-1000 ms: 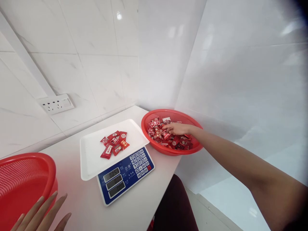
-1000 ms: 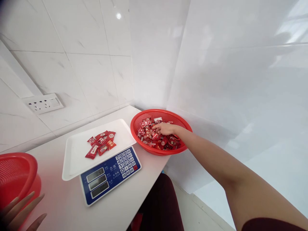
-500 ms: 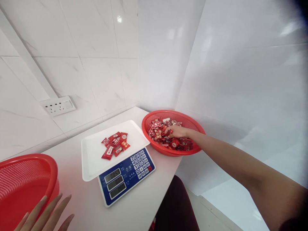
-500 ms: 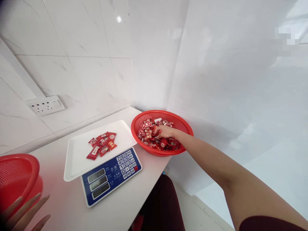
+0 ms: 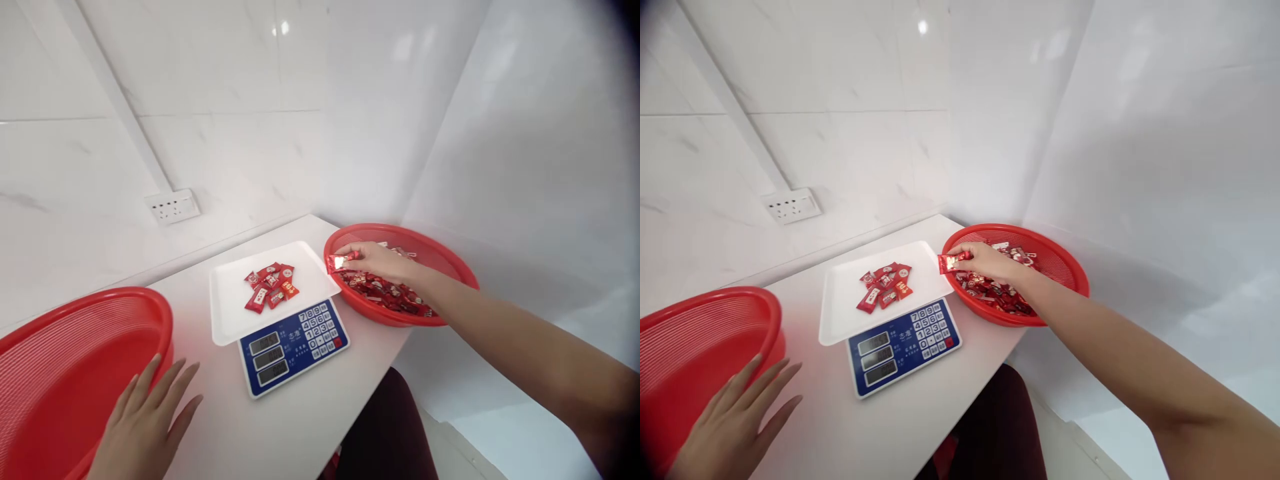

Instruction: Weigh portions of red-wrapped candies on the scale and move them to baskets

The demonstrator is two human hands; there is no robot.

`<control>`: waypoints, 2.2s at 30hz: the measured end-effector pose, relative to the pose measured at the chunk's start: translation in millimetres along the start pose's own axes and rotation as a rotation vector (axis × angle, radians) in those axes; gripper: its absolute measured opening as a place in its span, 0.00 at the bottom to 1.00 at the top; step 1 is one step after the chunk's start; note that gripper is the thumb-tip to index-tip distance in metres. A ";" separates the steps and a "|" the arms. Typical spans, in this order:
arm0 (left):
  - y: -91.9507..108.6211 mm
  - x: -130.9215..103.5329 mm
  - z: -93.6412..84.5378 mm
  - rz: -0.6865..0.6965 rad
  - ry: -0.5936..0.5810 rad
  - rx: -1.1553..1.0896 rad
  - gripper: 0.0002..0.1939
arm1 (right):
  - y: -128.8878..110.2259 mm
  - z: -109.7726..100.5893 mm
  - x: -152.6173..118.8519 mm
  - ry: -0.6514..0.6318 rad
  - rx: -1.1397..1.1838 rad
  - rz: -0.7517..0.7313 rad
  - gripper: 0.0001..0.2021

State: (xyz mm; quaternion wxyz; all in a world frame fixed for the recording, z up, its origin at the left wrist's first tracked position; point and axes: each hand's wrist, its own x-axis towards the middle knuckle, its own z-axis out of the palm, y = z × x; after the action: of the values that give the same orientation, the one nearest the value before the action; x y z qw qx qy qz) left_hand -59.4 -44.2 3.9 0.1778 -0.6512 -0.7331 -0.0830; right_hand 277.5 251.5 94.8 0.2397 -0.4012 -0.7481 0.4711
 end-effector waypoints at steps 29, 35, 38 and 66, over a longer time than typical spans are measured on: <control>19.9 8.3 -37.8 -0.059 -0.088 -0.035 0.22 | 120.2 129.8 -116.1 0.479 -0.038 -0.117 0.12; 19.3 10.0 -38.9 -0.077 -0.083 -0.065 0.21 | 127.5 133.7 -115.3 0.504 0.093 -0.055 0.12; 20.3 14.3 -36.9 -0.094 -0.076 -0.088 0.21 | 128.4 133.0 -115.3 0.476 0.086 -0.030 0.13; 74.8 167.5 -21.3 -0.012 -0.373 -0.290 0.08 | 134.8 133.4 -116.9 0.455 0.005 -0.085 0.14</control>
State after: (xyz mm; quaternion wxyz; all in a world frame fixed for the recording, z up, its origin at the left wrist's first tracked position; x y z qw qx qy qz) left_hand 2.7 113.6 77.1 -0.0568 -0.6696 -0.7376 -0.0666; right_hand 295.5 118.2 -82.8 0.4226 -0.4647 -0.6899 0.3598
